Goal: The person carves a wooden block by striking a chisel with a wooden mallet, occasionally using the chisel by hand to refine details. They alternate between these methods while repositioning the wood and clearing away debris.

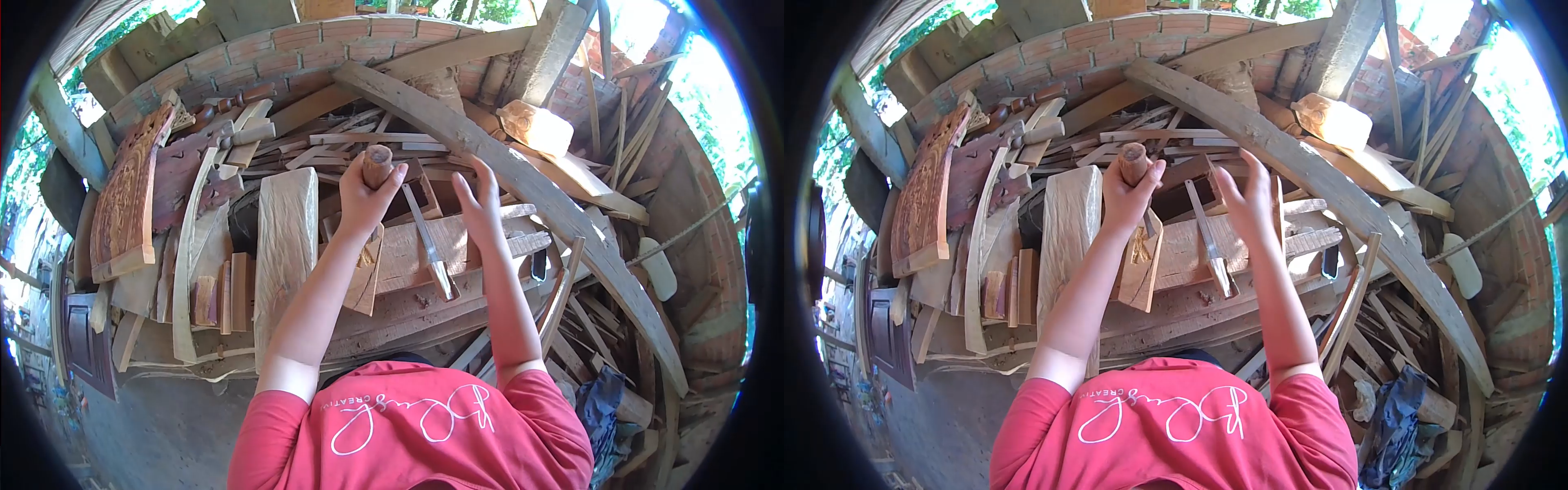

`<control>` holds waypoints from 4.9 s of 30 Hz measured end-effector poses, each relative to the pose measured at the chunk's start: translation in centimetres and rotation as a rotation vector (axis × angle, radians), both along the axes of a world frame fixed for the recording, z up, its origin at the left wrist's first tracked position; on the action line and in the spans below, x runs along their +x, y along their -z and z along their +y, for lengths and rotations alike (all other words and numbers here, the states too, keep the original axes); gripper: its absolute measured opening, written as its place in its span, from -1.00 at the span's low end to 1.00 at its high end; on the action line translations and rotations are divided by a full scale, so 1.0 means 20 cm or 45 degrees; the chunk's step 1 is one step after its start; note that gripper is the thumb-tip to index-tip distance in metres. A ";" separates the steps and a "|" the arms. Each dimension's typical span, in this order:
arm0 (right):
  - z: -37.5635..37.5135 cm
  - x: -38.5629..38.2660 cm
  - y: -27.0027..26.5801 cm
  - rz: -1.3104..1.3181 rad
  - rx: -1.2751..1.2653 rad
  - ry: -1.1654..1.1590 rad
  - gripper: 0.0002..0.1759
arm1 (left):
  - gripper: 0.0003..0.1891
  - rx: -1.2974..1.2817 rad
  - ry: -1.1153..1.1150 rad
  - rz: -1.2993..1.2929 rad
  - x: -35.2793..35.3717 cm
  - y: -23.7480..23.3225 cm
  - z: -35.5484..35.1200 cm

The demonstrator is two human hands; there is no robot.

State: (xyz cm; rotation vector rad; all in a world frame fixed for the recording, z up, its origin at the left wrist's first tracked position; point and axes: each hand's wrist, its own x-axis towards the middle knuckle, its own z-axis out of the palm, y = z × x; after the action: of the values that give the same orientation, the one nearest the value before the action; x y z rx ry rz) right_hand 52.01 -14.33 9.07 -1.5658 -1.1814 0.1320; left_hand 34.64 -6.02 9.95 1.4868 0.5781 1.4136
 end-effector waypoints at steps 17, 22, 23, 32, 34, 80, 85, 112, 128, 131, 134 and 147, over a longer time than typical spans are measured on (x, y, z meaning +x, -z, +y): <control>-0.54 0.28 0.53 0.248 -1.013 0.317 -0.32 | -0.81 0.114 -0.110 0.085 0.03 0.05 0.04; -0.57 0.28 0.34 0.288 -0.491 -0.013 -0.49 | -0.82 0.145 -0.091 0.130 0.03 0.00 0.01; -0.58 0.27 0.25 0.220 -0.413 -0.009 -0.44 | -0.83 0.163 -0.076 0.128 0.03 0.00 0.01; -0.67 0.04 -0.48 -0.510 -0.465 -0.157 -0.06 | -0.83 0.119 -0.021 0.180 0.04 0.02 -0.01; -0.70 0.07 -0.54 -0.765 -0.569 -0.122 -0.05 | -0.82 0.137 -0.028 0.162 0.04 0.00 -0.03; -0.71 0.20 -0.51 -0.624 -0.148 -0.198 -0.37 | -0.78 0.245 -0.006 0.278 0.06 -0.03 -0.10; -0.70 0.19 -0.46 -0.449 -0.039 -0.153 -0.39 | -0.77 0.275 -0.051 0.308 0.09 -0.02 -0.09; -0.63 0.22 -0.46 -0.642 -0.405 -0.379 -0.45 | -0.77 0.214 -0.074 0.313 0.10 0.01 -0.04; -0.59 0.29 -0.49 -0.528 -0.128 -0.465 -0.48 | -0.75 0.229 -0.119 0.251 0.06 0.02 0.01; -0.64 0.30 -0.42 0.332 -0.189 -0.339 -0.37 | -0.74 0.191 -0.079 0.323 0.05 -0.01 -0.01; -0.57 0.12 -0.54 -0.251 -0.698 -0.395 -0.35 | -0.74 0.102 -0.020 0.333 0.06 -0.01 -0.02; -0.65 0.12 -0.59 -0.647 -0.698 -0.492 -0.40 | -0.77 -0.651 1.016 -0.533 0.20 0.22 0.12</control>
State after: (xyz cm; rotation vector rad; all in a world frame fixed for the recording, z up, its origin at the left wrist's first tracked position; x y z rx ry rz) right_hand 54.34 -27.28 20.90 -1.8842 -1.9684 0.3497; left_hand 38.56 -3.65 5.55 0.8179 0.0387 0.8116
